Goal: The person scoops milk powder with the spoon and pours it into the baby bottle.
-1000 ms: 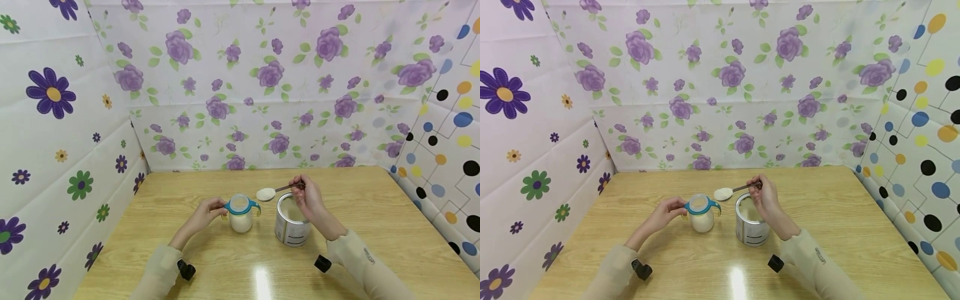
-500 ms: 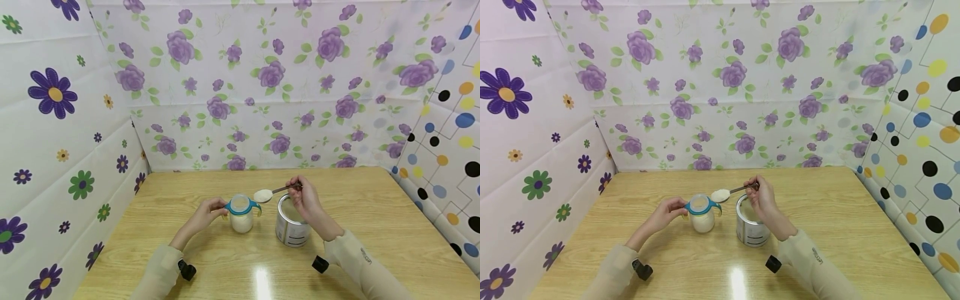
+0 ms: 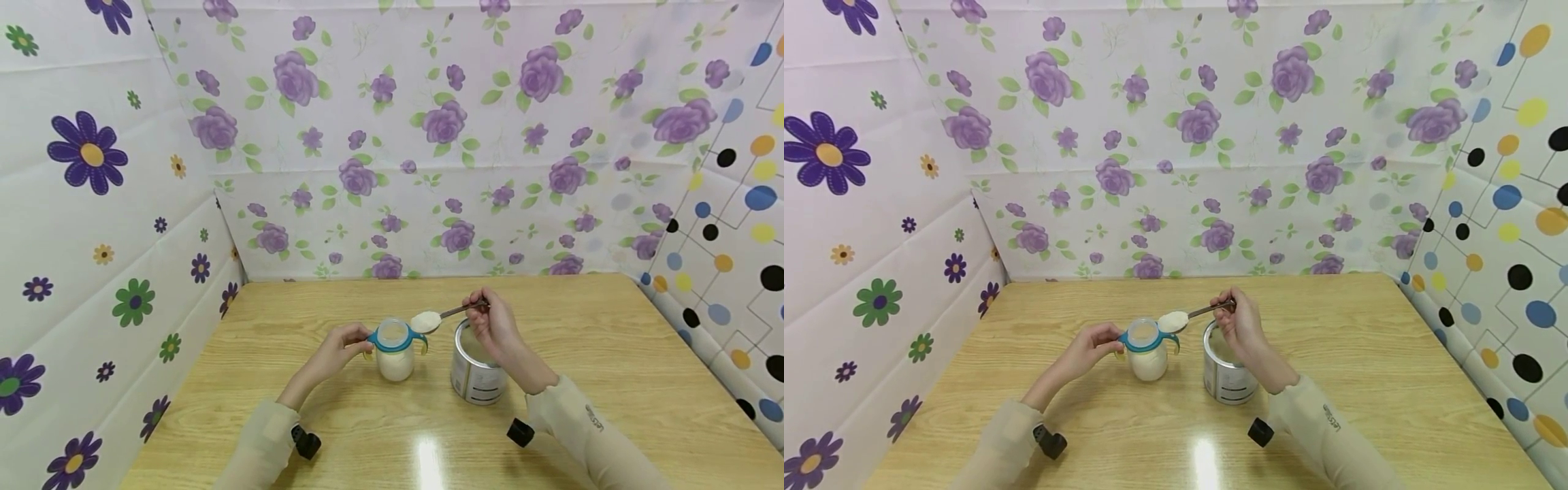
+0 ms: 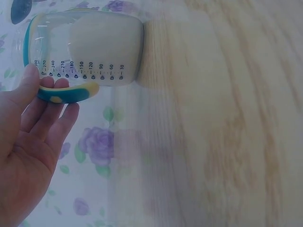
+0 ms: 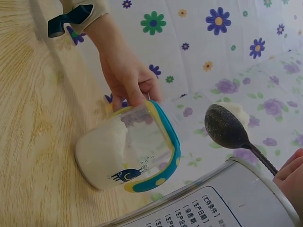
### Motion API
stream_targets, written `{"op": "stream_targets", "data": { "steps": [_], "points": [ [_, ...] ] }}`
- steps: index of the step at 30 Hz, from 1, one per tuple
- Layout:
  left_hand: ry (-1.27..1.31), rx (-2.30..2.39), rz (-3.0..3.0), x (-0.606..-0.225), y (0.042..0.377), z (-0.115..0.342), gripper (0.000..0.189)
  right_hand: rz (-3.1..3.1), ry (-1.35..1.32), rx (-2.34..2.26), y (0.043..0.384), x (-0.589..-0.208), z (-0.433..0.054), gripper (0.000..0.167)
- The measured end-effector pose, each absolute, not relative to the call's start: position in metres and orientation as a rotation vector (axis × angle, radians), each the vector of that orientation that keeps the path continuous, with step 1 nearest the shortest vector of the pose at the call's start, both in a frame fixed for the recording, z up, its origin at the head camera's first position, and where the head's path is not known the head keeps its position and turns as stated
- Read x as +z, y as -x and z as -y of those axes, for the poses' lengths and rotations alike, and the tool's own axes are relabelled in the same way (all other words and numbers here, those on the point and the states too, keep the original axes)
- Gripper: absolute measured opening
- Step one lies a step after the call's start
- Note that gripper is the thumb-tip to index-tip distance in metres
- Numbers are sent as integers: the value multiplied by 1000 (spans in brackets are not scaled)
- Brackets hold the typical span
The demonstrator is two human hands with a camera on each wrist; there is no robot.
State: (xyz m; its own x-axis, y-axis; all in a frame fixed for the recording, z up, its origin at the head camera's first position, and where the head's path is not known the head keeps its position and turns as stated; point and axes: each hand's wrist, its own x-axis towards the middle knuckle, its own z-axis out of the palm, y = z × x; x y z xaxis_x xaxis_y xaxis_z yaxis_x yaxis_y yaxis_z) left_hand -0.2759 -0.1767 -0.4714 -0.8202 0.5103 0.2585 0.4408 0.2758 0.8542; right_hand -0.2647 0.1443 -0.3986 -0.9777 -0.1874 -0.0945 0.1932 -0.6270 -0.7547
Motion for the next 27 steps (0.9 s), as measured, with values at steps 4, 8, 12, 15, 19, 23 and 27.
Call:
{"op": "stream_targets", "data": {
  "steps": [4,8,12,15,19,23,27],
  "points": [
    [-873,1594,-2455,-470,275,176,15,-1255,-19,-2646,265,-399,-142,45],
    [-856,1590,-2462,-470,275,175,14,-1256,-26,-2647,265,-400,-141,44],
    [-846,1591,-2459,-470,275,175,13,-1253,-19,-2652,265,-400,-140,44],
    [-838,1586,-2457,-469,274,175,13,-1258,-8,-2653,266,-401,-138,44],
    [-836,1579,-2444,-466,273,175,13,-1268,-4,-2649,267,-402,-135,43],
    [-850,1571,-2416,-465,275,176,15,-1254,-17,-2660,267,-402,-132,45],
    [-858,1549,-2397,-465,279,178,15,-1259,-26,-2671,267,-401,-129,45]
  ]
}}
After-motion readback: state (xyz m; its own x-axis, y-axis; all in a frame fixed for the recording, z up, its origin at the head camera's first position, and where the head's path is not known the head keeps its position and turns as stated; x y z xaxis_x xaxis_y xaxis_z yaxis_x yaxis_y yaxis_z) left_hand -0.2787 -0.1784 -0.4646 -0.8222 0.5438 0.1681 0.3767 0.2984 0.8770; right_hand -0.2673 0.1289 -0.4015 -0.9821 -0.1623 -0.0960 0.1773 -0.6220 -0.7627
